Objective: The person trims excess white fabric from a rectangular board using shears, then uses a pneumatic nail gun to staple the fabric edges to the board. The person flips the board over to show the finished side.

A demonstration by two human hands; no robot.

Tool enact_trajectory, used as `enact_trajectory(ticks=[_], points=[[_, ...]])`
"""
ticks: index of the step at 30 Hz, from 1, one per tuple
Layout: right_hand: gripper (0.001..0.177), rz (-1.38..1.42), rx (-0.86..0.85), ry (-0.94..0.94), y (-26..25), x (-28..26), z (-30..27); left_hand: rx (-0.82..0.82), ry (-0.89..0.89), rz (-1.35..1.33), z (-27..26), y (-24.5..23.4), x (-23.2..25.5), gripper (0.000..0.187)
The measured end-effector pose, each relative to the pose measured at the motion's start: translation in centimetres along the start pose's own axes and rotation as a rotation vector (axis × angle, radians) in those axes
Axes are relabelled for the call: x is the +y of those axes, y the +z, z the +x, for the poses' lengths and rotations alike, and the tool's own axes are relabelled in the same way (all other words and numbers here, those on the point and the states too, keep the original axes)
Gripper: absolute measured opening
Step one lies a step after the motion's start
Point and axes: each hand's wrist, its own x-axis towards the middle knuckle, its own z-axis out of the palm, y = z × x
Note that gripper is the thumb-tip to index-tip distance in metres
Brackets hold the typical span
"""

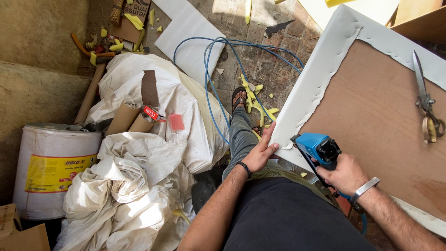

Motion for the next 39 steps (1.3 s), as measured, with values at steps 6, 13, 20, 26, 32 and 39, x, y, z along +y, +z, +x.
enact_trajectory(ticks=[6, 13, 20, 26, 32, 39], points=[[0.035, 0.146, 0.047, 0.025, 0.8, 2.1, -1.1, -0.047, -0.140, -0.198, -0.4, -0.2, 1.1, 0.075], [0.030, 0.234, 0.216, 0.137, -0.7, 6.2, -1.6, -0.010, -0.040, 0.095, -1.0, -0.4, 2.3, 0.074], [0.019, 0.760, 0.351, 0.144, -1.9, 9.9, -0.8, -0.030, -0.247, 0.486, 3.4, -2.5, 3.2, 0.084], [0.018, 0.987, 0.255, 0.048, -1.5, 6.2, 0.3, -0.057, -0.078, 0.510, 13.0, -3.6, 5.2, 0.094], [0.016, 1.116, 0.196, -0.052, -5.0, -2.2, 3.2, -0.152, -0.246, 0.301, 17.2, -5.0, 9.5, 0.096], [0.017, 0.916, 0.305, 0.194, -8.5, -8.6, 5.2, -0.401, -0.577, -0.124, 18.8, -10.3, 10.3, 0.081]])
